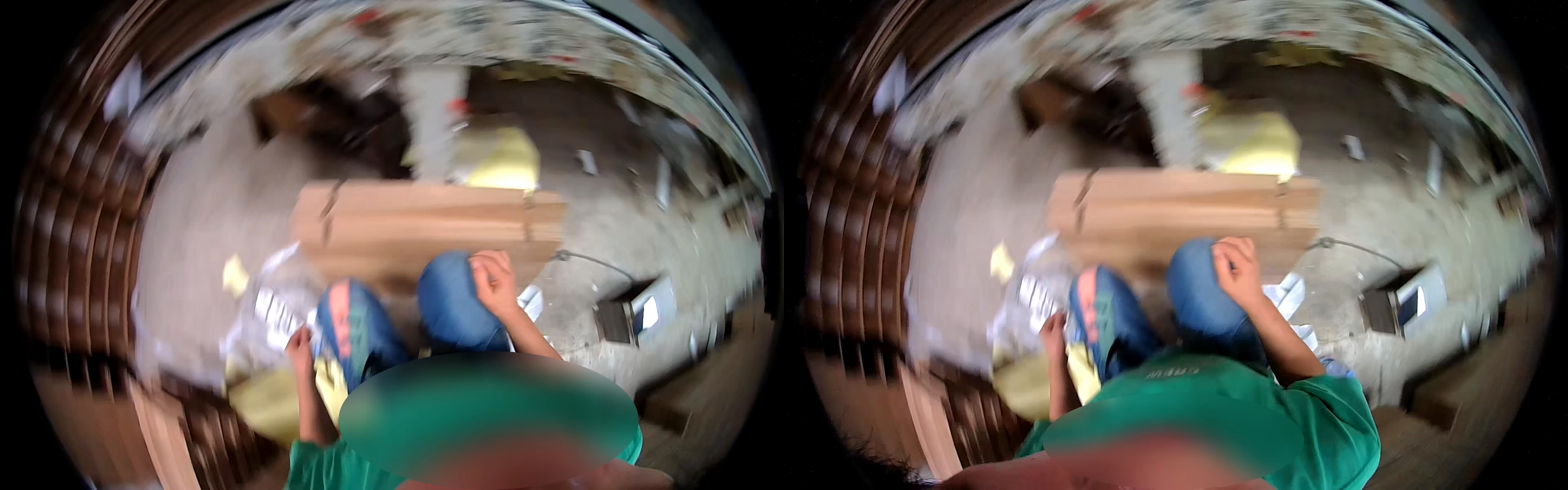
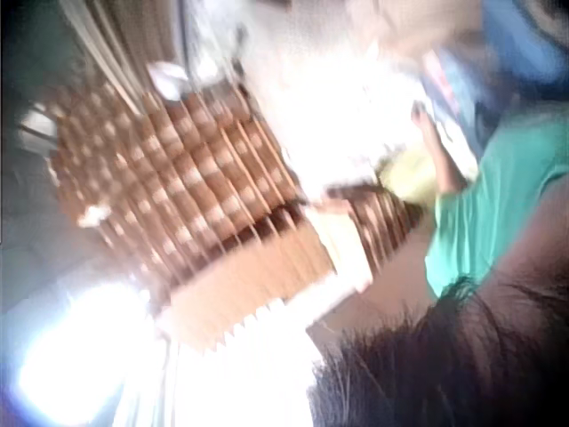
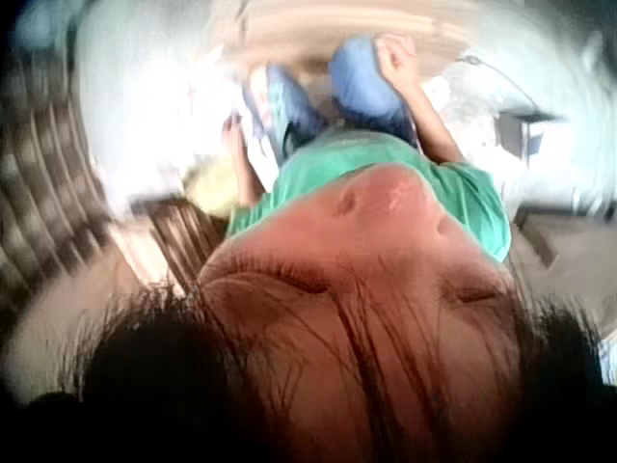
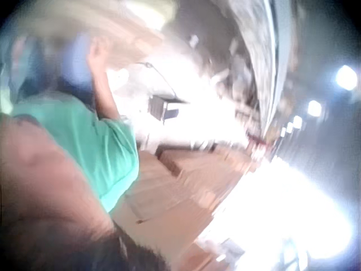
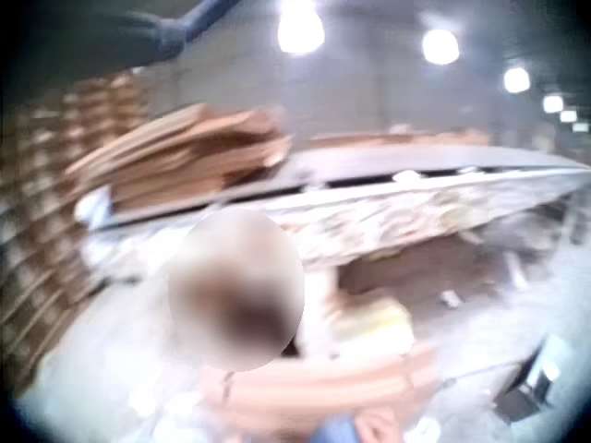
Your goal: The person sits on the floor and handles flat wooden boards, peeling off a small white label and stacking the boards. They then stand, carry stacks of boards across the room, and place them on a table before returning to the floor to continue handling the boards.
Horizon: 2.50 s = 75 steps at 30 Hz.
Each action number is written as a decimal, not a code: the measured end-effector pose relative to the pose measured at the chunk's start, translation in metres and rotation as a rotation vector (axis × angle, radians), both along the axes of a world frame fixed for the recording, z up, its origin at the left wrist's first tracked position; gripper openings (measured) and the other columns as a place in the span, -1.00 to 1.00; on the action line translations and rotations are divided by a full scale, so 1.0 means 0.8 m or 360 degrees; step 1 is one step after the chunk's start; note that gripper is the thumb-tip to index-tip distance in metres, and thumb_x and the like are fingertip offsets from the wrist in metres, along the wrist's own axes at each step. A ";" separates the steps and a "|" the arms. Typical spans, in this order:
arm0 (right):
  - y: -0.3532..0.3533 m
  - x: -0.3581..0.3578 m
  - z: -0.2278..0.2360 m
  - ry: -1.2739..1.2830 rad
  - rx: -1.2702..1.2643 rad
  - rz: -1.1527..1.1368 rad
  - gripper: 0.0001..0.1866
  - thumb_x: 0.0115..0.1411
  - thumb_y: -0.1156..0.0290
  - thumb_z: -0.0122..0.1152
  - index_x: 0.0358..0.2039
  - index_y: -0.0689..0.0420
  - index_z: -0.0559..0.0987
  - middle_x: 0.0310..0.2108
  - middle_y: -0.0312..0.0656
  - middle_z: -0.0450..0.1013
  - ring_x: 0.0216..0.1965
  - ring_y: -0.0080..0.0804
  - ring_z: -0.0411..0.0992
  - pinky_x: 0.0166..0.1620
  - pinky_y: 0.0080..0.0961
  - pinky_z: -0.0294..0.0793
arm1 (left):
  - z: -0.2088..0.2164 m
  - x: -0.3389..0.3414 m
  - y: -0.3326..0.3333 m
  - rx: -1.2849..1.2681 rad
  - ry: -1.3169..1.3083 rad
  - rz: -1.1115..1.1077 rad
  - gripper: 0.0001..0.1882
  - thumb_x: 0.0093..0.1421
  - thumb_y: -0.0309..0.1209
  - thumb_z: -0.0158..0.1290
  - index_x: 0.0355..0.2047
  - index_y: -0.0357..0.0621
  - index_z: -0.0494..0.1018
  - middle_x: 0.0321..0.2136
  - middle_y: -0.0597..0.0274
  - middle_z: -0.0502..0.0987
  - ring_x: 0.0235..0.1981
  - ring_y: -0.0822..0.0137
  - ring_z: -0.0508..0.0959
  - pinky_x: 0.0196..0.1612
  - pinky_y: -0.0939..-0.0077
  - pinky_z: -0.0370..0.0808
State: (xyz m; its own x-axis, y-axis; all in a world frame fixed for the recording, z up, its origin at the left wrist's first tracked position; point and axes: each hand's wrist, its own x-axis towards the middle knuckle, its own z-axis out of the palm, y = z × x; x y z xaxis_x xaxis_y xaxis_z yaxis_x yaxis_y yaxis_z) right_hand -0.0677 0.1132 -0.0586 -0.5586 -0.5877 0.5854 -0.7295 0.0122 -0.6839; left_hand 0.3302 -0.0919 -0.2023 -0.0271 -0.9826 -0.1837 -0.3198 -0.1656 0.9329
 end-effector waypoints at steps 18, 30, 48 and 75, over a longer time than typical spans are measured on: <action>0.015 0.107 -0.044 0.0920 0.0589 0.0122 -0.76 0.04 0.33 0.04 -0.25 0.05 0.49 0.03 -0.05 0.21 -0.02 -0.07 0.14 -0.01 -0.13 0.11 | -0.117 0.035 0.163 0.1459 0.0679 0.0250 -0.73 0.08 -0.18 0.04 -0.43 -0.15 0.40 -0.46 0.22 0.46 -0.49 0.36 0.48 -0.38 0.49 0.41; 0.003 0.078 -0.058 0.1133 0.0805 -0.0078 -0.70 0.12 0.12 -0.07 -0.29 0.03 0.48 0.03 -0.14 0.21 -0.05 -0.10 0.16 -0.04 -0.15 0.13 | -0.141 0.265 0.102 0.0142 -0.0457 0.1999 -0.56 -0.13 -0.35 0.12 -0.20 -0.17 0.32 -0.40 0.08 0.44 -0.33 0.19 0.46 -0.19 0.40 0.37; -0.015 0.081 -0.060 0.1169 0.0810 -0.0068 -0.76 0.11 0.18 -0.03 -0.31 0.02 0.48 0.00 -0.10 0.25 -0.03 -0.09 0.19 -0.02 -0.12 0.13 | -0.024 0.250 0.080 0.0245 -0.1308 0.0389 -0.69 -0.18 -0.40 0.10 -0.34 0.05 0.37 -0.53 0.05 0.50 -0.44 0.05 0.51 -0.38 0.21 0.44; -0.019 0.091 -0.051 0.1092 0.0753 0.0009 -0.79 0.06 0.28 0.01 -0.31 0.06 0.48 -0.01 -0.09 0.25 0.00 -0.10 0.17 -0.01 -0.13 0.12 | 0.037 0.256 0.076 0.0244 -0.0471 0.1821 -0.74 -0.05 -0.35 0.14 -0.45 -0.32 0.44 -0.66 0.11 0.52 -0.63 0.33 0.53 -0.48 0.45 0.46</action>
